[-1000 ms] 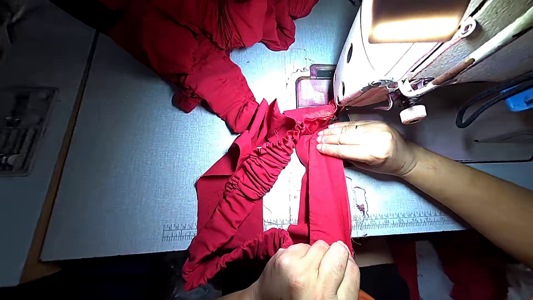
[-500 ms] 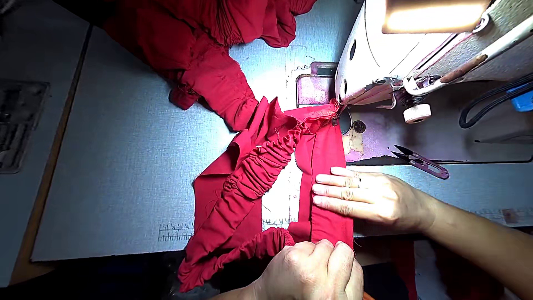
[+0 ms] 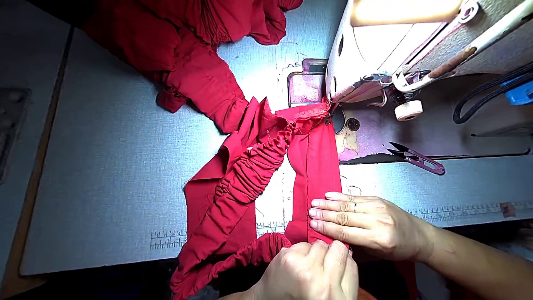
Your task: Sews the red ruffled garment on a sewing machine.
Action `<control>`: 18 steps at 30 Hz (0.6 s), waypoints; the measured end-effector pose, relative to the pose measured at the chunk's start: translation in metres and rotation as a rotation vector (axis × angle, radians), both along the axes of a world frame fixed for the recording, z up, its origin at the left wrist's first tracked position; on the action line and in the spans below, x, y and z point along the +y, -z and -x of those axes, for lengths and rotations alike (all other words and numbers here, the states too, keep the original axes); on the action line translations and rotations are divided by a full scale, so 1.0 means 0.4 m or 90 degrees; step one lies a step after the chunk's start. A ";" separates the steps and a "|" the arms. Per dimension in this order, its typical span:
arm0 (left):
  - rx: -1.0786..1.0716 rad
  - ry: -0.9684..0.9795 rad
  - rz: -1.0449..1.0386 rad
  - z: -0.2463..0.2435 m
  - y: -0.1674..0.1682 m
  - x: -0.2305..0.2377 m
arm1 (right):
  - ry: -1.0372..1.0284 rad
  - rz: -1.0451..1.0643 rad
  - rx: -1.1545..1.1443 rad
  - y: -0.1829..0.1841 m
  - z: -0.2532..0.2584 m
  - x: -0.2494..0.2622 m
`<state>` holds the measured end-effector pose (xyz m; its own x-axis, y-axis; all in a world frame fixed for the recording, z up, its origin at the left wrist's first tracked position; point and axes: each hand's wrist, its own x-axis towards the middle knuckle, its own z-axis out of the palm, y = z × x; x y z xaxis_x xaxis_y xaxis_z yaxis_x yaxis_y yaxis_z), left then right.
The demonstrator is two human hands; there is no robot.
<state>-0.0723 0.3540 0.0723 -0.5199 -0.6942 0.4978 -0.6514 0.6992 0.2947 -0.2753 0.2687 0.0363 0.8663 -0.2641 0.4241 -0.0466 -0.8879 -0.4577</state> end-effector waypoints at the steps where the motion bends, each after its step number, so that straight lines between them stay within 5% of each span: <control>1: -0.020 0.002 -0.026 -0.004 0.001 0.000 | 0.017 -0.016 0.005 0.005 0.000 0.010; 5: -0.093 0.057 -0.165 -0.035 -0.047 -0.013 | 0.059 -0.057 0.009 0.007 0.002 0.041; 9: 0.019 0.045 -0.233 -0.066 -0.074 -0.120 | 0.068 -0.053 -0.027 0.003 0.004 0.044; 18: -0.075 -0.344 -0.234 -0.087 -0.013 -0.372 | 0.088 -0.016 -0.017 0.019 0.017 0.057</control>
<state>-0.0377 0.2054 0.0776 -0.0880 -0.9862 0.1401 -0.9247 0.1331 0.3567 -0.2822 0.2916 0.0287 0.8090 -0.3918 0.4382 -0.1556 -0.8616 -0.4831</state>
